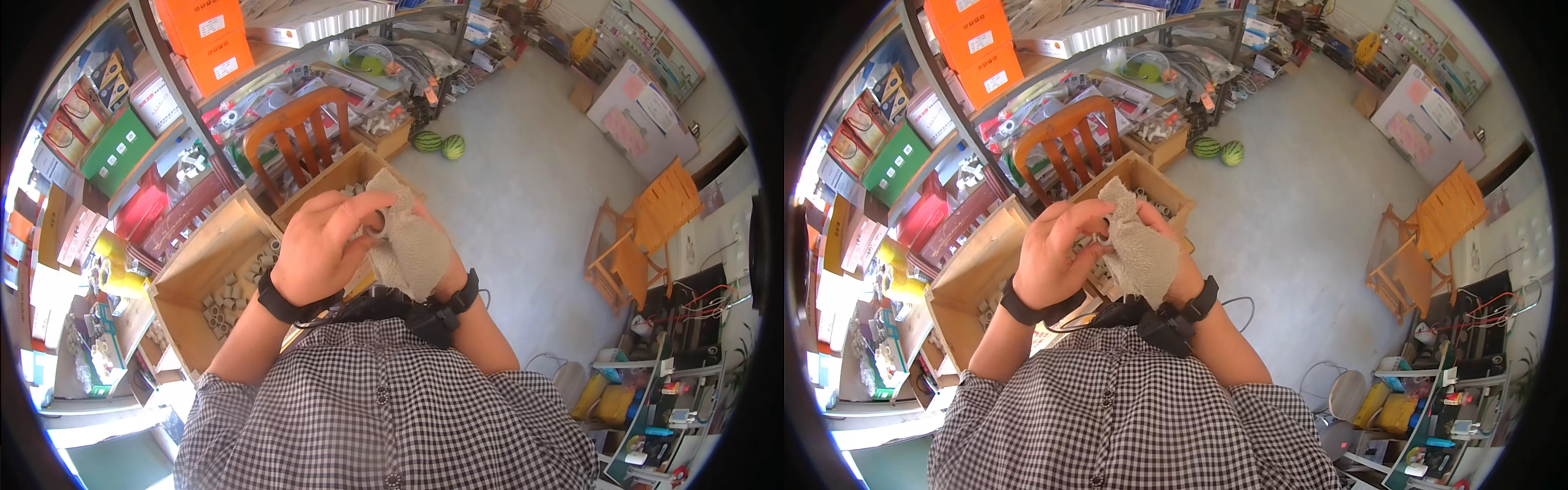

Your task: The person repeatedly picks small cylindrical metal parts from a wooden crate, wipes each with a cloth, and returns them to the crate. The process is repeated continuously throughout the clip.

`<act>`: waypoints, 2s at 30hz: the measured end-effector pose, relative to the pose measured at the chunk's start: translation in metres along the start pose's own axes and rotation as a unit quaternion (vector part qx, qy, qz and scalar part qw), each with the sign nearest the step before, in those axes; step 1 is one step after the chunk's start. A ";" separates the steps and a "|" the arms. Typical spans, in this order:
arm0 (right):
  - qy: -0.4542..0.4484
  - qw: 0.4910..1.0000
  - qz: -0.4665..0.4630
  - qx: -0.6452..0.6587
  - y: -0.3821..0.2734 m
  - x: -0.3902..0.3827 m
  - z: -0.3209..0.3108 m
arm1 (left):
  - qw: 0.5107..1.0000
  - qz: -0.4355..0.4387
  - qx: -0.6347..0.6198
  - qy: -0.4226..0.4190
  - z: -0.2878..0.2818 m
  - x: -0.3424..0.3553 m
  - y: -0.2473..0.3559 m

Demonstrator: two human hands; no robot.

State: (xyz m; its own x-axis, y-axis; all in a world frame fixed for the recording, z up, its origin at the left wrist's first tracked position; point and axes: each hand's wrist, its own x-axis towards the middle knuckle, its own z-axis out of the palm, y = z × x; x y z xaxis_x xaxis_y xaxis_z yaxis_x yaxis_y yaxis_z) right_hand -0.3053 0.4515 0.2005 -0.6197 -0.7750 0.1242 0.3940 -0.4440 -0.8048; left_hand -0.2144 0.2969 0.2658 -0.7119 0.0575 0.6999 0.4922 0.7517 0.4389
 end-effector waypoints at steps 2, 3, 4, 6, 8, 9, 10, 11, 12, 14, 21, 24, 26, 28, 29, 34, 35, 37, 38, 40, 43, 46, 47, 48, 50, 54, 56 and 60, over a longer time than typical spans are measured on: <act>-0.009 0.941 -0.123 -0.316 0.003 0.003 -0.004 | 1.000 -0.001 -0.019 0.005 0.001 -0.001 0.004; -0.008 0.892 -0.150 -0.426 0.002 0.001 -0.005 | 1.000 -0.001 -0.029 0.008 0.001 -0.002 0.004; -0.014 0.873 -0.177 -0.455 0.002 0.001 -0.006 | 1.000 0.007 -0.020 0.003 0.002 -0.002 0.005; -0.008 0.885 -0.175 -0.432 0.001 -0.001 -0.005 | 1.000 0.022 -0.003 -0.007 0.004 -0.003 0.005; 0.014 0.903 -0.178 -0.390 0.001 -0.003 -0.002 | 0.999 0.036 0.023 0.007 0.004 -0.004 0.003; 0.006 0.898 -0.181 -0.401 -0.001 -0.002 -0.001 | 0.998 0.043 0.037 0.012 0.003 -0.004 0.002; -0.001 0.892 -0.184 -0.412 0.000 -0.002 0.001 | 0.997 0.053 0.047 0.016 0.001 -0.004 0.001; -0.030 0.868 -0.188 -0.459 -0.002 0.000 0.001 | 0.996 0.062 0.057 0.019 -0.001 -0.004 -0.001; -0.035 0.875 -0.180 -0.448 -0.001 0.000 0.002 | 0.995 0.075 0.065 0.022 -0.002 -0.004 -0.002; 0.006 0.972 -0.077 -0.224 -0.001 0.002 0.001 | 0.996 0.066 0.055 0.029 -0.005 -0.004 -0.001; 0.044 0.983 -0.096 -0.152 0.008 0.001 -0.002 | 0.998 0.011 0.066 -0.008 -0.008 -0.005 0.000; 0.057 0.912 -0.187 -0.361 0.012 0.003 0.002 | 0.997 0.022 0.077 -0.010 -0.009 -0.005 -0.003; 0.046 0.901 -0.199 -0.382 0.011 0.003 0.004 | 0.997 0.018 0.074 -0.007 -0.008 -0.005 -0.004; 0.041 0.961 -0.131 -0.239 0.010 0.003 0.004 | 0.997 0.018 0.073 -0.008 -0.008 -0.005 -0.005; 0.037 0.995 -0.054 -0.079 0.010 0.003 0.004 | 0.997 0.019 0.073 -0.011 -0.008 -0.005 -0.006; 0.026 0.895 -0.208 -0.395 0.007 0.005 0.009 | 0.996 0.035 0.081 -0.008 -0.007 -0.007 -0.006; 0.027 0.884 -0.231 -0.405 0.005 0.007 0.011 | 0.996 0.036 0.080 -0.008 -0.007 -0.008 -0.006; 0.054 0.935 -0.172 -0.305 0.000 0.008 0.017 | 0.998 0.015 0.058 0.009 -0.007 -0.011 -0.006; 0.079 0.975 -0.086 -0.188 -0.003 0.008 0.020 | 0.999 -0.007 0.037 0.026 -0.007 -0.013 -0.007; 0.104 0.994 0.029 0.009 -0.010 0.007 0.026 | 0.997 -0.063 -0.008 0.052 -0.010 -0.016 -0.009; 0.102 0.979 0.062 0.166 -0.017 0.007 0.029 | 0.986 -0.142 -0.054 0.072 -0.013 -0.018 -0.011; 0.103 0.987 0.047 0.110 -0.016 0.006 0.029 | 0.985 -0.146 -0.076 0.048 -0.012 -0.019 -0.012; 0.086 0.996 -0.015 0.015 -0.014 0.006 0.029 | 0.985 -0.150 -0.079 0.037 -0.012 -0.020 -0.011; 0.041 0.991 -0.096 -0.078 -0.010 0.006 0.030 | 0.984 -0.154 -0.083 0.026 -0.011 -0.020 -0.011; 0.045 0.990 -0.095 -0.089 -0.008 0.002 0.030 | 0.985 -0.152 -0.085 0.008 -0.011 -0.019 -0.010; 0.110 0.986 0.079 0.096 -0.013 -0.008 0.029 | 0.982 -0.147 -0.115 -0.010 -0.013 -0.019 -0.009; 0.066 0.995 -0.001 -0.077 -0.015 -0.012 0.026 | 0.979 -0.135 -0.152 -0.013 -0.012 -0.019 -0.006; -0.018 0.681 -0.313 -0.661 -0.014 -0.016 0.015 | 0.978 -0.074 -0.197 -0.018 -0.006 -0.020 0.002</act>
State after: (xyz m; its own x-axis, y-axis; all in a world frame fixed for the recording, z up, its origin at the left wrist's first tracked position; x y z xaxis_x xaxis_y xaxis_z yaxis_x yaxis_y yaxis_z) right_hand -0.2905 0.4638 0.2184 -0.3589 -0.6411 0.6783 -0.9111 0.0830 -0.4037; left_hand -0.1962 0.2934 0.2566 -0.8033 -0.0046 0.5956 0.5322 0.4435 0.7212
